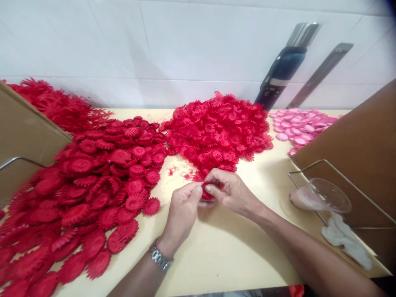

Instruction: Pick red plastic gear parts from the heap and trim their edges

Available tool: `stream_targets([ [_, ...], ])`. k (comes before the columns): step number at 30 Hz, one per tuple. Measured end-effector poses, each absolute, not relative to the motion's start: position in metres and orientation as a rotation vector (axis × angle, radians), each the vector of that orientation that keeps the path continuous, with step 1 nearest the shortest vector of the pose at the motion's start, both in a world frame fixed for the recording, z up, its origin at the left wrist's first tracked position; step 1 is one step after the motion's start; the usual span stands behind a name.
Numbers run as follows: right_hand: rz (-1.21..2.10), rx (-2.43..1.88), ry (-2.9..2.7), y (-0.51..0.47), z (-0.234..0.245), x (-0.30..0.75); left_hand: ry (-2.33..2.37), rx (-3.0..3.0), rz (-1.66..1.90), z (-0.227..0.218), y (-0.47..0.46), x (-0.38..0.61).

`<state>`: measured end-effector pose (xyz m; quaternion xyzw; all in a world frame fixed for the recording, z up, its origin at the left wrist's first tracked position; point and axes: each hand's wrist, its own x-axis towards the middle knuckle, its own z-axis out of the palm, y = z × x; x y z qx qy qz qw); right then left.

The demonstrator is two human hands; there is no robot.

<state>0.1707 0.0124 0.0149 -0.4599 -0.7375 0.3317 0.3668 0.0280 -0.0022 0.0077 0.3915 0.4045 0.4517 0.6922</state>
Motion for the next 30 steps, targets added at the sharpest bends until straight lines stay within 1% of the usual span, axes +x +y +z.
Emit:
stream_targets([
  [4,0.389,-0.998,-2.095,0.014,0.012,0.172,0.926,0.804,1.097,0.009,0.000,0.028],
  [6,0.284,-0.941,-2.135,0.016,0.008,0.172,0.921,0.804,1.109,0.010,0.000,0.028],
  [9,0.244,-0.959,-2.105,0.017,0.000,0.171,0.900,0.768,1.075,0.011,0.001,0.028],
  [13,0.307,-1.021,-2.098,0.018,0.001,0.168,0.858,0.707,1.061,0.015,0.003,0.029],
  [15,0.314,-1.031,-2.155,0.019,0.012,0.169,0.837,0.669,1.024,0.016,0.003,0.028],
  [18,0.147,-1.050,-2.236,0.016,0.038,0.187,0.951,0.623,1.004,0.015,0.006,0.027],
  [20,-0.043,-1.171,-2.232,0.005,0.058,0.212,1.032,0.625,1.021,0.013,0.009,0.025],
  [22,-0.248,-1.392,-2.153,-0.017,0.074,0.244,1.074,0.657,1.051,0.012,0.012,0.023],
  [24,-0.431,-1.612,-2.045,-0.044,0.081,0.277,1.095,0.671,1.072,0.013,0.012,0.023],
  [25,-0.468,-1.762,-2.010,-0.056,0.080,0.292,1.101,0.663,1.080,0.015,0.011,0.023],
  [27,-0.422,-1.981,-2.014,-0.074,0.071,0.314,1.111,0.632,1.085,0.017,0.010,0.025],
  [30,-0.274,-2.105,-2.112,-0.080,0.051,0.328,1.120,0.594,1.052,0.019,0.009,0.029],
])
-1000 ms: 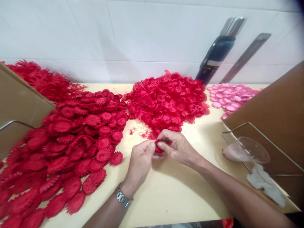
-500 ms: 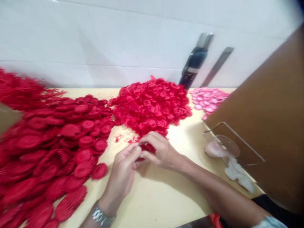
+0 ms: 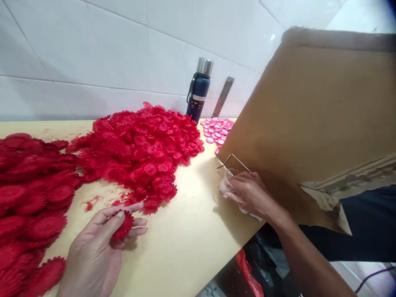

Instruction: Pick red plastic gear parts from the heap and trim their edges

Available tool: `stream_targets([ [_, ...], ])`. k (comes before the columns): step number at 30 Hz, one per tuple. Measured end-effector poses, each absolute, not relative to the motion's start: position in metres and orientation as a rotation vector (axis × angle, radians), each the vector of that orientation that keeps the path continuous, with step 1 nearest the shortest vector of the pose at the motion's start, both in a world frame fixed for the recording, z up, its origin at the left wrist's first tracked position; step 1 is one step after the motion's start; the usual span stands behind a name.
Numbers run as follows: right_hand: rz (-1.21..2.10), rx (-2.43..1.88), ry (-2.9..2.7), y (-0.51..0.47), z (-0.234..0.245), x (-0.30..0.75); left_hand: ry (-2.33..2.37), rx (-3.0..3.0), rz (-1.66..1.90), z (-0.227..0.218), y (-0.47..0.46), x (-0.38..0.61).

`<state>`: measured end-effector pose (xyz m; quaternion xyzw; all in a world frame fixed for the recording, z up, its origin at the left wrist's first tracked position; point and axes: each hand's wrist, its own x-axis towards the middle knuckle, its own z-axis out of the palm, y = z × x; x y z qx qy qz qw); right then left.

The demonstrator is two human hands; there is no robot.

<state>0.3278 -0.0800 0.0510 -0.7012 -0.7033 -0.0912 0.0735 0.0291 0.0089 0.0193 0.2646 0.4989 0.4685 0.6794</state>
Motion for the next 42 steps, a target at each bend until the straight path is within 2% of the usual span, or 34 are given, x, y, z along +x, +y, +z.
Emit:
stream_targets([
  [6,-0.247,-1.981,-2.084,-0.079,0.040,0.332,1.052,0.589,1.038,0.022,0.007,0.030],
  [11,-0.552,-1.854,-1.885,-0.083,0.056,0.320,0.871,0.499,0.995,0.020,0.003,0.030],
  [17,-0.116,-1.242,-2.312,-0.043,0.048,0.215,0.717,0.424,0.966,0.019,-0.001,0.033],
  [19,-0.072,-1.133,-2.419,-0.029,0.035,0.184,0.710,0.392,0.956,0.019,-0.002,0.033],
  [27,0.019,-1.128,-2.405,-0.025,0.006,0.159,0.767,0.380,1.003,0.018,-0.002,0.034],
  [35,-0.207,-1.251,-2.339,-0.030,0.000,0.157,0.789,0.356,1.111,0.016,-0.002,0.037],
  [42,0.000,-1.107,-2.345,-0.032,0.006,0.159,0.779,0.346,1.237,0.016,0.003,0.034],
])
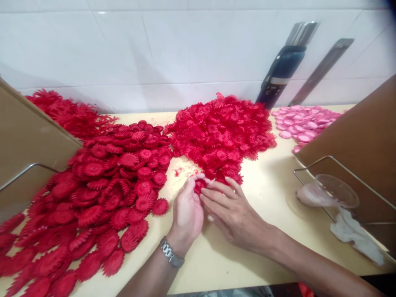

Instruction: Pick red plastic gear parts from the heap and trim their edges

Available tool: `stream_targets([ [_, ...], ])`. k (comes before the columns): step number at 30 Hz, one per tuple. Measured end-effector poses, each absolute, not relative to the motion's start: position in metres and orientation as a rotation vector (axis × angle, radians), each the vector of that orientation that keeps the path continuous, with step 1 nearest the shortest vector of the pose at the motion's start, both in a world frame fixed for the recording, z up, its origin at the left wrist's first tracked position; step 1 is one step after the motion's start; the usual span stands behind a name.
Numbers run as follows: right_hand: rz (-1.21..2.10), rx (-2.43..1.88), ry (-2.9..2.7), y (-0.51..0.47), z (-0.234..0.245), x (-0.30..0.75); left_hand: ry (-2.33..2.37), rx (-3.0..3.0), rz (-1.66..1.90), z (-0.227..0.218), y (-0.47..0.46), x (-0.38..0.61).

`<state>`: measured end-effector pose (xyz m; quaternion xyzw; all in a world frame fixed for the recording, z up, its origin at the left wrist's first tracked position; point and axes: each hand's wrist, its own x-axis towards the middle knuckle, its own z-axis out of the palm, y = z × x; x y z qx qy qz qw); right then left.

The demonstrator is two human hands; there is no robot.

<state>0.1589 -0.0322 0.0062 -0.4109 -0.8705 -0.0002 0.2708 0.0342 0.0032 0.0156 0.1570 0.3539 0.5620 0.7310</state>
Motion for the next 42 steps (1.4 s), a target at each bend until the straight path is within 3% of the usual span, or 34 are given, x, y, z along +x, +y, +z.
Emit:
stream_targets([
  [5,0.229,-1.245,-2.062,-0.006,0.022,0.161,0.735,0.397,1.166,0.020,0.000,0.034],
  [11,0.954,-1.367,-1.870,0.011,0.017,0.155,0.679,0.471,1.074,0.016,-0.004,0.037],
  [13,1.029,-1.320,-1.829,0.010,0.013,0.156,0.675,0.487,1.067,0.013,-0.005,0.037],
  [20,0.260,-1.155,-2.191,0.007,0.004,0.160,0.681,0.498,1.110,0.009,-0.006,0.036],
  [24,0.004,-1.196,-2.250,0.008,0.000,0.161,0.707,0.575,1.054,0.011,-0.007,0.036],
  [37,-0.087,-1.265,-2.170,0.003,-0.003,0.153,0.838,0.664,1.156,0.006,-0.011,0.041],
  [42,0.034,-1.254,-2.140,0.002,0.004,0.153,0.803,0.714,1.170,0.008,-0.013,0.043],
])
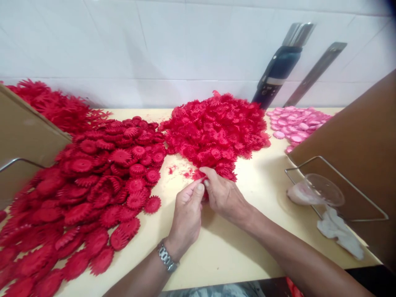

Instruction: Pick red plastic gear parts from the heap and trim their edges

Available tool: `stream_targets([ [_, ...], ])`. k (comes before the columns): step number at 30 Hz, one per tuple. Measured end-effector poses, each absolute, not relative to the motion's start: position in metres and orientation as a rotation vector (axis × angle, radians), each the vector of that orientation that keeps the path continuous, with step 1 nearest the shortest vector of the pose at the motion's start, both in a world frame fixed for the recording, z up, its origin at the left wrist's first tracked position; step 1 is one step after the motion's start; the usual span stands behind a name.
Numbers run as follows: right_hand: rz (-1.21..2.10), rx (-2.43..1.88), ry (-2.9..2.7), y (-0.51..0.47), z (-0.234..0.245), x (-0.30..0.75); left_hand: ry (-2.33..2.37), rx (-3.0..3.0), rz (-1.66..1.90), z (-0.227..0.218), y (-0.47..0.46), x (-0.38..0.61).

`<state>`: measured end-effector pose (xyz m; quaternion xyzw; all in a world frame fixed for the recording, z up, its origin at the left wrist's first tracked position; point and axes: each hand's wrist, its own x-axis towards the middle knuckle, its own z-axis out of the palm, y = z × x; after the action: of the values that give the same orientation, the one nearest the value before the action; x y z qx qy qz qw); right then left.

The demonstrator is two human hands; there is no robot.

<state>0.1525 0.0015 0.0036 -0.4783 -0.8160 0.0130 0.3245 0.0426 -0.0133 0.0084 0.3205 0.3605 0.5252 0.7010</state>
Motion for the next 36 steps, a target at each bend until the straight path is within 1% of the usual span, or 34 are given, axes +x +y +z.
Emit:
stream_targets([
  [2,0.022,-1.271,-2.167,0.001,0.007,0.153,0.802,0.770,1.167,0.007,-0.014,0.042],
  [7,-0.200,-1.275,-2.170,0.003,0.008,0.154,0.907,0.916,1.189,-0.001,-0.014,0.039],
  [11,-0.283,-1.296,-2.126,0.007,0.007,0.162,0.948,0.876,1.184,-0.003,-0.014,0.038],
  [16,-0.294,-1.537,-2.027,0.016,0.013,0.188,0.957,0.764,1.124,0.008,-0.013,0.037],
  [19,-0.220,-1.639,-2.130,0.020,0.020,0.201,0.943,0.731,1.113,0.014,-0.010,0.035],
  [21,-0.201,-1.628,-2.218,0.020,0.025,0.204,0.938,0.680,1.112,0.015,-0.007,0.033],
  [24,-0.166,-1.568,-2.188,0.016,0.030,0.199,0.913,0.621,1.107,0.015,-0.003,0.032],
  [25,-0.083,-1.533,-2.169,0.014,0.031,0.196,0.887,0.624,1.103,0.015,-0.003,0.033],
  [29,0.442,-1.319,-2.165,0.010,0.027,0.181,0.793,0.682,1.031,0.015,-0.007,0.037],
  [31,0.574,-1.240,-2.149,0.010,0.023,0.176,0.773,0.693,0.980,0.015,-0.010,0.037],
  [33,0.583,-1.180,-2.139,0.011,0.019,0.175,0.757,0.694,0.967,0.015,-0.011,0.037],
  [36,0.485,-1.114,-2.173,0.012,0.017,0.176,0.771,0.696,0.989,0.013,-0.011,0.038],
])
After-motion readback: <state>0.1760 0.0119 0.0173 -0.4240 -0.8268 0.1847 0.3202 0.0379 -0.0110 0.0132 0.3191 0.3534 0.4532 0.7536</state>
